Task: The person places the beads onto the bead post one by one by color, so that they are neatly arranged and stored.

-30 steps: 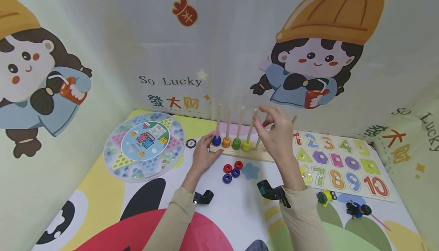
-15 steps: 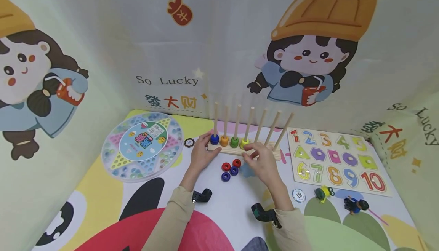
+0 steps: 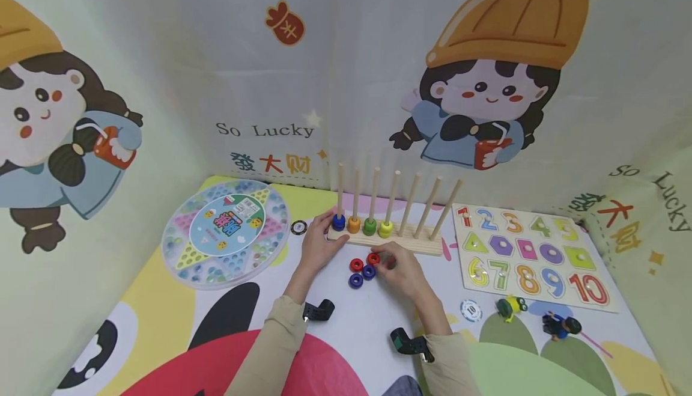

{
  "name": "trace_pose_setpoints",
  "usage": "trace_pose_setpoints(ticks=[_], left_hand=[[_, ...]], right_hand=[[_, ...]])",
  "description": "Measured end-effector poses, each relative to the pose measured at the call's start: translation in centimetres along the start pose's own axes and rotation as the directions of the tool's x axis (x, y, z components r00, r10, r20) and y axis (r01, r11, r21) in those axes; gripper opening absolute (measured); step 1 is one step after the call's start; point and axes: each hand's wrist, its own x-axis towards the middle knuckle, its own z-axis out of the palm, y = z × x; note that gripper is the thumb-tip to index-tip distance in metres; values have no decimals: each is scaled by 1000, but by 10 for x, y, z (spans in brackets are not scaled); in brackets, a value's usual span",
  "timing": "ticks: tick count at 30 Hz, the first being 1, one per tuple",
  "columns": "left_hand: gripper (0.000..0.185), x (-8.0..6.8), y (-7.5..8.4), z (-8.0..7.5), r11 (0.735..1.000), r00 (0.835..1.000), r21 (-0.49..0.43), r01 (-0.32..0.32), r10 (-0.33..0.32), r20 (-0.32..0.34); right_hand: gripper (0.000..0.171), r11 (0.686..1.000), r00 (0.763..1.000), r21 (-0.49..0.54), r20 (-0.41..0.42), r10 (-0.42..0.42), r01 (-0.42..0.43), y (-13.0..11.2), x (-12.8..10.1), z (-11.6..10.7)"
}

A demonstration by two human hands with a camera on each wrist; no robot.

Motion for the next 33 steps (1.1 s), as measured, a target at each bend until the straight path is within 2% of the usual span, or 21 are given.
trace_pose_setpoints(ticks=[4, 9, 15, 20, 23, 29, 31, 33], left_hand=[[63, 1, 0, 2, 1000, 1000, -3, -2, 2, -7], [63, 1, 0, 2, 1000, 1000, -1, -10, 10, -8], [63, -1, 1, 2, 1000, 1000, -5, -4, 3, -7], [63, -3, 0, 1, 1000, 1000, -12, 2, -3, -8], [64, -4, -1, 1, 1000, 1000, -8, 1, -1, -8], [64, -4, -2, 2, 1000, 1000, -16, 5, -5, -2], [64, -3, -2, 2, 1000, 1000, -16, 11, -11, 3], [64, -2, -2, 3, 1000, 1000, -15, 16, -16, 5]], right_hand=[[30, 1000, 1000, -5, -2, -25, 25, 3, -1, 1], [29, 999, 998, -32, -55, 24, -26, -2, -2, -4], [31, 997, 979, -72, -201, -43, 29, -15, -2, -29], [29, 993, 936, -108, -344, -77, 42, -35, 1, -56], [29, 994, 894, -93, -437, -94, 60, -49, 6, -73], [33, 991, 797, -95, -590, -130, 92, -74, 19, -103], [33, 990, 778, -102, -612, -141, 99, -79, 25, -110], [32, 988, 773, -123, -617, -149, 93, -83, 31, -114]])
